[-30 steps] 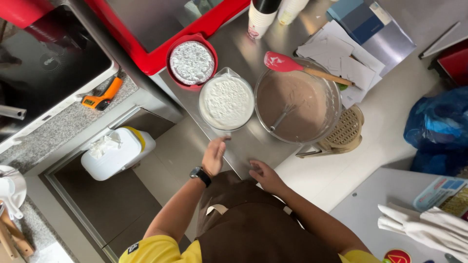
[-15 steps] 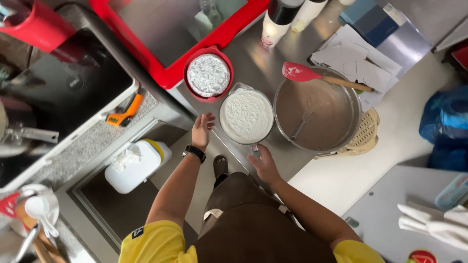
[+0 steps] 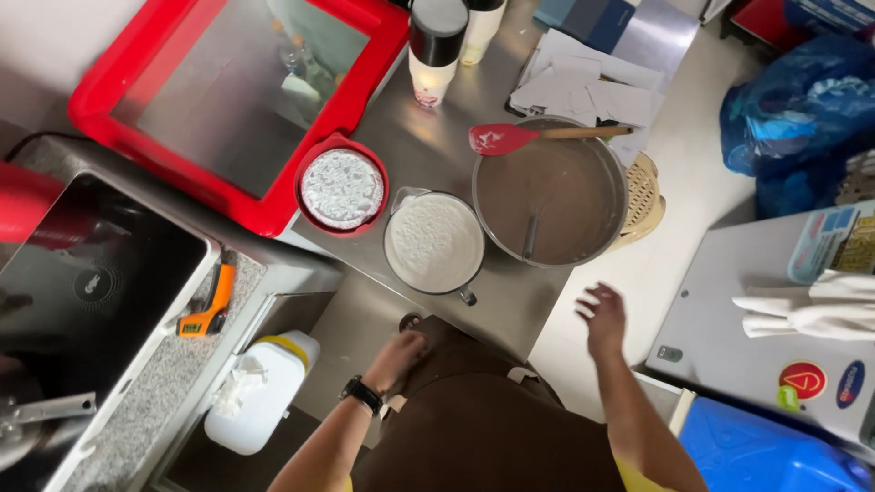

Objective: Whisking a liquid mixture in a large bowl and then washing the whisk in a sink.

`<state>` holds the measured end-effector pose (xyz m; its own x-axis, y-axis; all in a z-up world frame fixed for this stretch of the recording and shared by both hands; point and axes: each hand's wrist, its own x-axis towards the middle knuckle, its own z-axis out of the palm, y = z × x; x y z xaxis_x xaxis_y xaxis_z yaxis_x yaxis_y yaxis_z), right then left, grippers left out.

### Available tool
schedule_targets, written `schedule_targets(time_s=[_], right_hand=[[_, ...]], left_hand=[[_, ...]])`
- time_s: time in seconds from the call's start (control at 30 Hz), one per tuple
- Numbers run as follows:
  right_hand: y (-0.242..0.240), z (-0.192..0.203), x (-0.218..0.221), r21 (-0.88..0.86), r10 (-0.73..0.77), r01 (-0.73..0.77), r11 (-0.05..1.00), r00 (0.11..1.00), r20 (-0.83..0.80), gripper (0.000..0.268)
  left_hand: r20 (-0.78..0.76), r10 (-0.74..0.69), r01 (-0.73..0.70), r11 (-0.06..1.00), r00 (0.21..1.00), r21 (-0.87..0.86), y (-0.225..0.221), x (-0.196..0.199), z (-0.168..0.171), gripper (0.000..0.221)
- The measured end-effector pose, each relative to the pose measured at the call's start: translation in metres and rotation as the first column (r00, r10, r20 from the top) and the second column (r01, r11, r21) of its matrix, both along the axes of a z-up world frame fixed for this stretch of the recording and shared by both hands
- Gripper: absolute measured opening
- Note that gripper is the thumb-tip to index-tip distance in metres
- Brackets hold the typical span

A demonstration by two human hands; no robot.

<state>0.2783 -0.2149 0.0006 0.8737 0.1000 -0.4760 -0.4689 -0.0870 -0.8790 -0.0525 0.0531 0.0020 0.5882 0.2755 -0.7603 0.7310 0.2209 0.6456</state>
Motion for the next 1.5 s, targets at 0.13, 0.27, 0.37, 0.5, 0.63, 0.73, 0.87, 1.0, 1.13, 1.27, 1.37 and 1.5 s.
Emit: schedule_targets(time_s=[0.13, 0.27, 0.37, 0.5, 0.63, 0.73, 0.87, 1.0, 1.13, 1.27, 1.37, 1.5], right_hand=[[0.023, 0.038, 0.081, 0.138, -0.155, 0.155, 0.978, 0.988, -0.01, 0.02], [0.087, 0.092, 0.145, -0.309, 0.321, -0.128, 0.942, 0.602, 0.731, 0.018], [0.15, 0.12, 0.178, -0.632, 0.656, -0.2, 0.749, 0.091, 0.749, 0.022], [0.219, 0.08, 0.224, -0.926, 0.92, -0.177, 0.334, -0.154, 0.361, 0.038], [0.242, 0.052, 0.246, -0.954, 0.887, -0.076, 0.289, -0.353, 0.297, 0.036], [0.245, 0.065, 0.244, -0.922, 0.84, -0.208, 0.327, -0.383, 0.384, 0.022], [0.249, 0.074, 0.245, -0.858, 0.787, -0.328, 0.396, -0.361, 0.501, 0.021], [0.256, 0.116, 0.236, -0.686, 0.632, -0.511, 0.519, -0.312, 0.71, 0.018], [0.301, 0.158, 0.231, -0.585, 0.554, -0.635, 0.504, -0.282, 0.783, 0.02], [0.35, 0.204, 0.209, -0.492, 0.795, -0.777, 0.394, 0.02, 0.606, 0.031], [0.387, 0.209, 0.209, -0.342, 0.848, -0.869, 0.357, 0.147, 0.51, 0.03], [0.436, 0.187, 0.228, -0.528, 0.744, -0.747, 0.404, -0.068, 0.665, 0.035]], left_hand=[[0.106, -0.114, 0.127, 0.984, 0.988, -0.122, -0.006, 0.049, 0.116, 0.049], [0.3, -0.297, 0.362, 0.912, 0.906, -0.192, -0.033, 0.093, 0.149, 0.054], [0.323, -0.347, 0.416, 0.892, 0.881, -0.176, -0.059, 0.131, 0.141, 0.056], [0.276, -0.312, 0.349, 0.932, 0.909, -0.097, -0.095, 0.169, 0.13, 0.059], [0.308, -0.071, 0.114, 0.986, 0.949, -0.125, -0.135, 0.172, 0.123, 0.059], [0.292, 0.107, -0.067, 0.988, 0.95, -0.142, -0.158, 0.159, 0.133, 0.054], [0.138, 0.254, -0.234, 0.962, 0.957, -0.143, -0.17, 0.127, 0.156, 0.055], [0.02, 0.534, -0.521, 0.832, 0.845, -0.188, -0.177, 0.094, 0.169, 0.053], [0.056, 0.476, -0.47, 0.878, 0.878, -0.092, -0.175, 0.065, 0.155, 0.051], [-0.047, 0.501, -0.503, 0.862, 0.864, -0.068, -0.171, 0.049, 0.138, 0.054], [-0.039, 0.469, -0.464, 0.882, 0.883, 0.083, -0.172, 0.034, 0.104, 0.053], [-0.046, 0.463, -0.444, 0.871, 0.885, 0.21, -0.178, 0.017, 0.062, 0.054]])
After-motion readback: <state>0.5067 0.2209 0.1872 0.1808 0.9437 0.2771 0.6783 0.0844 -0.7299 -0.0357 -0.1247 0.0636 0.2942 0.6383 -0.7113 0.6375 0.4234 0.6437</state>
